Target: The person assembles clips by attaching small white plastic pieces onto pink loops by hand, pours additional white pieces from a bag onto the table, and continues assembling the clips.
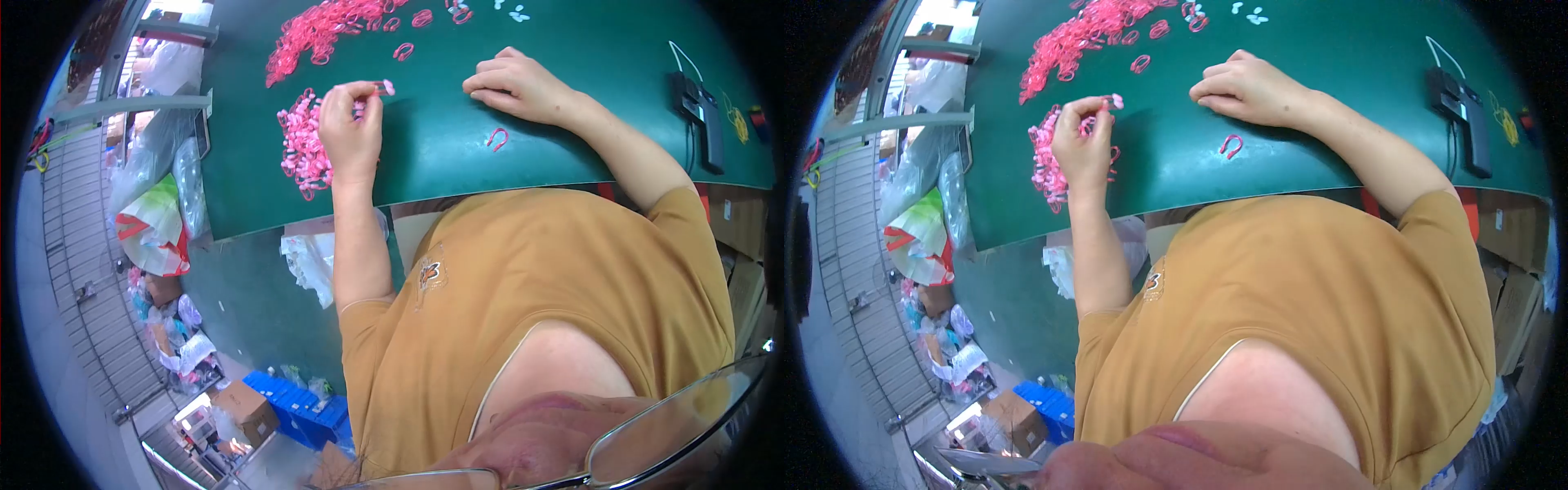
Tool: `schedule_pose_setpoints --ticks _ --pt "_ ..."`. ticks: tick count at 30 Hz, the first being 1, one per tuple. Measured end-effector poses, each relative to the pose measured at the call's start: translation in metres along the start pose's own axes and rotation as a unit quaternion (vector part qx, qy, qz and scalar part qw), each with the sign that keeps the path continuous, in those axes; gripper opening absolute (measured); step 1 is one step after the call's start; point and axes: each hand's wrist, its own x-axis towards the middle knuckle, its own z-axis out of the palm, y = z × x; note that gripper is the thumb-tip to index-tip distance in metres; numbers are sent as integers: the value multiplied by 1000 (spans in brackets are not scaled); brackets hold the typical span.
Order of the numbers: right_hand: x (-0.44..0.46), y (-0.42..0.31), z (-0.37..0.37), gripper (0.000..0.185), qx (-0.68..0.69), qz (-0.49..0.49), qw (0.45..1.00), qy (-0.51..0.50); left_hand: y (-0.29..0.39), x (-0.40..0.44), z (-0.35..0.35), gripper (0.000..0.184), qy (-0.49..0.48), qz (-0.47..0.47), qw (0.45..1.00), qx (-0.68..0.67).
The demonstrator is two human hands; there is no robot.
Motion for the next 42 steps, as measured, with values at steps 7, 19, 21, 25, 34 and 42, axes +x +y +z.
schedule_pose_setpoints --ticks 7,19,21,25,34,42 --pt "1 4 1 17 -34 -1 999 -13 -34 3 -93 11 38 21 980 196" --pt "4 5 -1 17 -50 -4 999 -3 -6 -66 -88 19 -183 119 953 210" --pt "4 5 0 18 -45 -5 999 1 -5 -68 -85 20 -191 98 954 208" --pt "5 -2 2 17 -44 -28 999 8 -4 -64 -72 15 -179 127 949 226" --pt "9 -46 7 40 -100 -228 965 80 63 -38 -9 15 -201 118 972 -3" --pt "4 -29 4 19 186 -7 981 60 62 -46 29 18 -119 -120 927 -334"
